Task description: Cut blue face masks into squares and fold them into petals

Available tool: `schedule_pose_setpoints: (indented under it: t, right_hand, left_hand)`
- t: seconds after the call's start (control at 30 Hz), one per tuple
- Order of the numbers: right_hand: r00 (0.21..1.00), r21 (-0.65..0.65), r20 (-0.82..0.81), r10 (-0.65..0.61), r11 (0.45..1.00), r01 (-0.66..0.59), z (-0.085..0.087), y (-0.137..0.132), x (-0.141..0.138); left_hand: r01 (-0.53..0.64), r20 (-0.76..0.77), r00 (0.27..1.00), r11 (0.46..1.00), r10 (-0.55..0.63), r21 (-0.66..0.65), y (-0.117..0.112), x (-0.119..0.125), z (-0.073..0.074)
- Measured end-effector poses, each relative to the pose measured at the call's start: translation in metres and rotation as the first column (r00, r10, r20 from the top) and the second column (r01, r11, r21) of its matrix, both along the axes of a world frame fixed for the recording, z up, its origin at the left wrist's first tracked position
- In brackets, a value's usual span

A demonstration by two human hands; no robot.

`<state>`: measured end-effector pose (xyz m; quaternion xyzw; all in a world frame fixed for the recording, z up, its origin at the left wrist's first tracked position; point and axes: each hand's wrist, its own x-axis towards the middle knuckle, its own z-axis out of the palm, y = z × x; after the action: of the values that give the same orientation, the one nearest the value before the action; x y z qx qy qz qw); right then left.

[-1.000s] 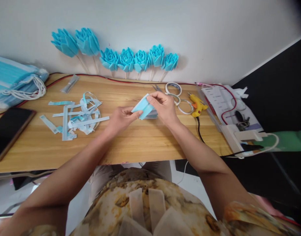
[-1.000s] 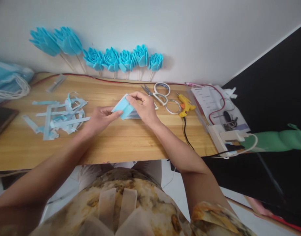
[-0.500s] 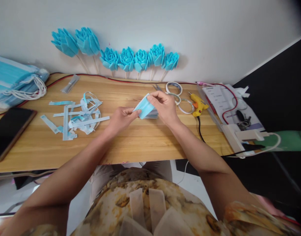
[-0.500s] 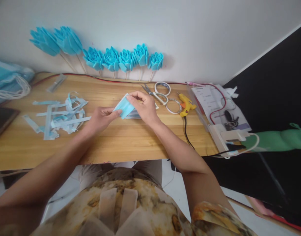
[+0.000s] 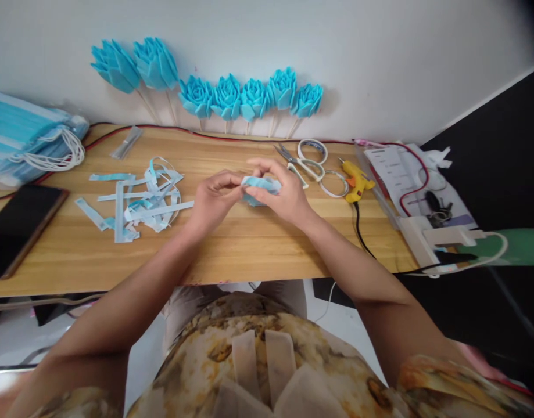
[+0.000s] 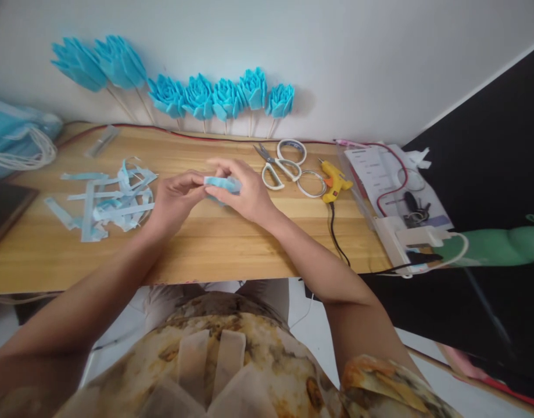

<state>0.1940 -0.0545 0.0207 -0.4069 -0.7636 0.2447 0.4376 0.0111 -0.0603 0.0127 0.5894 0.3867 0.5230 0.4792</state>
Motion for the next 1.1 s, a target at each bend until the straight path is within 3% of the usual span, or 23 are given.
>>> schedule_pose_setpoints:
  t: [0.17, 0.4, 0.63, 0.8, 0.97, 1.1]
  right_hand:
    - [0.995, -0.172, -0.066, 0.070, 0.982, -0.081, -0.006, 0.004, 0.002]
    - [0.992, -0.090, -0.105, 0.063, 0.993, -0.073, -0.007, 0.010, 0.005]
    - [0.999, -0.075, -0.040, 0.001, 0.997, -0.004, -0.008, 0.010, 0.004]
    - [0.998, -0.098, -0.063, 0.006, 0.995, -0.012, -0.012, 0.011, 0.002]
    - [0.987, -0.208, -0.142, 0.069, 0.973, -0.098, -0.007, 0.008, 0.000]
    - [0.991, -0.217, -0.131, 0.012, 0.975, -0.041, -0.001, 0.003, -0.003]
  left_hand:
    - [0.009, 0.159, 0.987, 0.997, 0.002, -0.073, 0.004, -0.001, -0.001]
    - [-0.052, 0.130, 0.989, 0.987, 0.073, -0.154, 0.007, -0.005, 0.001]
    - [0.014, 0.320, 0.946, 0.982, 0.048, -0.189, 0.013, -0.006, -0.007]
    - [0.043, 0.364, 0.931, 0.990, 0.010, -0.135, 0.014, -0.005, -0.010]
    - [0.005, 0.278, 0.960, 1.000, -0.009, 0.013, 0.010, -0.001, -0.009]
    - [-0.005, 0.240, 0.971, 0.997, -0.013, 0.071, 0.006, 0.003, -0.009]
